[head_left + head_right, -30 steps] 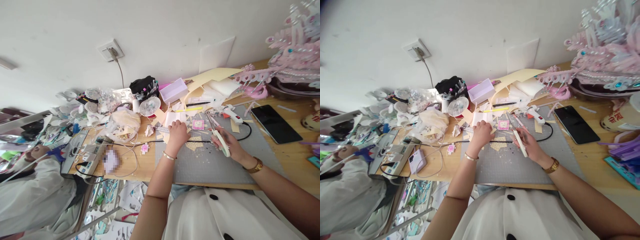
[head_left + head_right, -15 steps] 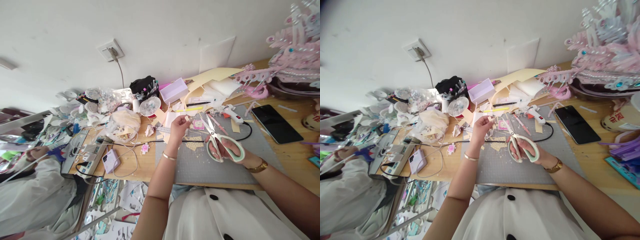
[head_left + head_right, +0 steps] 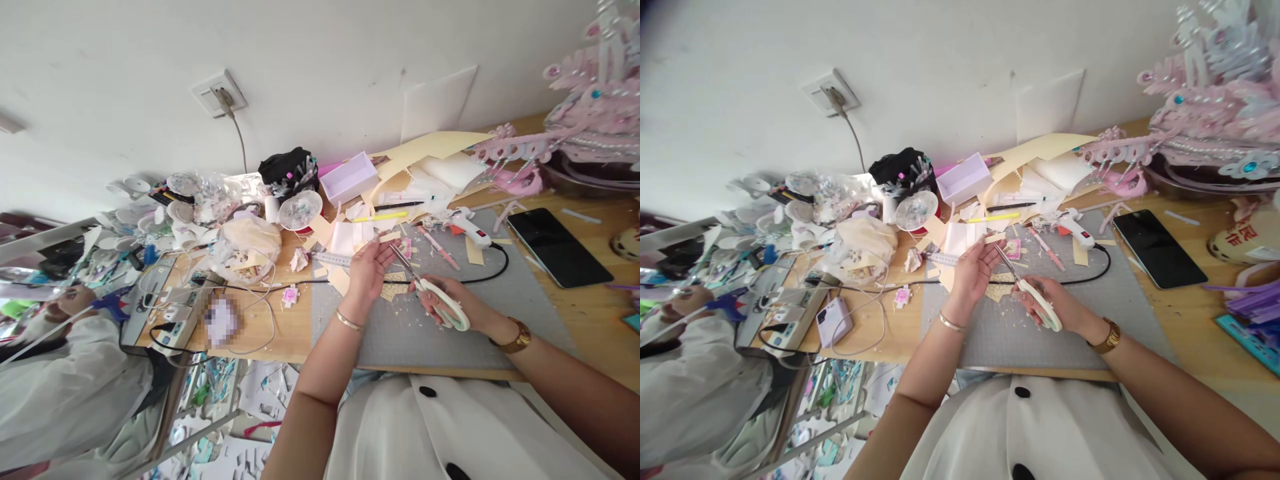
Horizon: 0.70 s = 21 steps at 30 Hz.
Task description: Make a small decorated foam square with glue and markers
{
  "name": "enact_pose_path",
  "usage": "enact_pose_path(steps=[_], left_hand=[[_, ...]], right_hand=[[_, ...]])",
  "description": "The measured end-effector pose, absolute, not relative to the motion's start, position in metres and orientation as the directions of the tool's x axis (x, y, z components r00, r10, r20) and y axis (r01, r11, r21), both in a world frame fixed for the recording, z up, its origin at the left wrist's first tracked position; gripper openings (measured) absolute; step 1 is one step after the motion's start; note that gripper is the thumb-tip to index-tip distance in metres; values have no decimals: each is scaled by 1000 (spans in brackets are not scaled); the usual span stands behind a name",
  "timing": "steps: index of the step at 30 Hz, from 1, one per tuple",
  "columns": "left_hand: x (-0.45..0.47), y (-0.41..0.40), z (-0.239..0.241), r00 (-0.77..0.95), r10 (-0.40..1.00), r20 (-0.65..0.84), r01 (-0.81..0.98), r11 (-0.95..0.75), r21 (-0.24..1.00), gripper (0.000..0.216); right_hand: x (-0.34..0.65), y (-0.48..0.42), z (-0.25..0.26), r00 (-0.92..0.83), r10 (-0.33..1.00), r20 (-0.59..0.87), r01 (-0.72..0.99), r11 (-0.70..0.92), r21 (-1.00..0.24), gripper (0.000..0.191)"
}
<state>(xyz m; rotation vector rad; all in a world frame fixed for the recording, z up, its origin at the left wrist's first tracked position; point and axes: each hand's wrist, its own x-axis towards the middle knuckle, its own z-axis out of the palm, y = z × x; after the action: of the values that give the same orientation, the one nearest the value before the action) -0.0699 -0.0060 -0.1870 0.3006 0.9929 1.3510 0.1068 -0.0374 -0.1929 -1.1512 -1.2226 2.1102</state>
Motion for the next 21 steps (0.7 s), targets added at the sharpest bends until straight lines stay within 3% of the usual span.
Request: enact_pose_path(steps=[10,16,21], left_hand=[[-59,-12,-184,-60,900,-431,-695,272,665,13],[-73,-6,-190,-187,900,-393,-638,193,746,22],[-83,-4,-190,-151,946,-288,-551,161,819,28]], right_hand=[[103,-38,-196,-485,734,-475,-22,-553,-833,41],[107,-38,-195,-501,722,-478,34,-535,-844,43],[109,-37,-187,-539,727,-426,47,-479,-876,49]])
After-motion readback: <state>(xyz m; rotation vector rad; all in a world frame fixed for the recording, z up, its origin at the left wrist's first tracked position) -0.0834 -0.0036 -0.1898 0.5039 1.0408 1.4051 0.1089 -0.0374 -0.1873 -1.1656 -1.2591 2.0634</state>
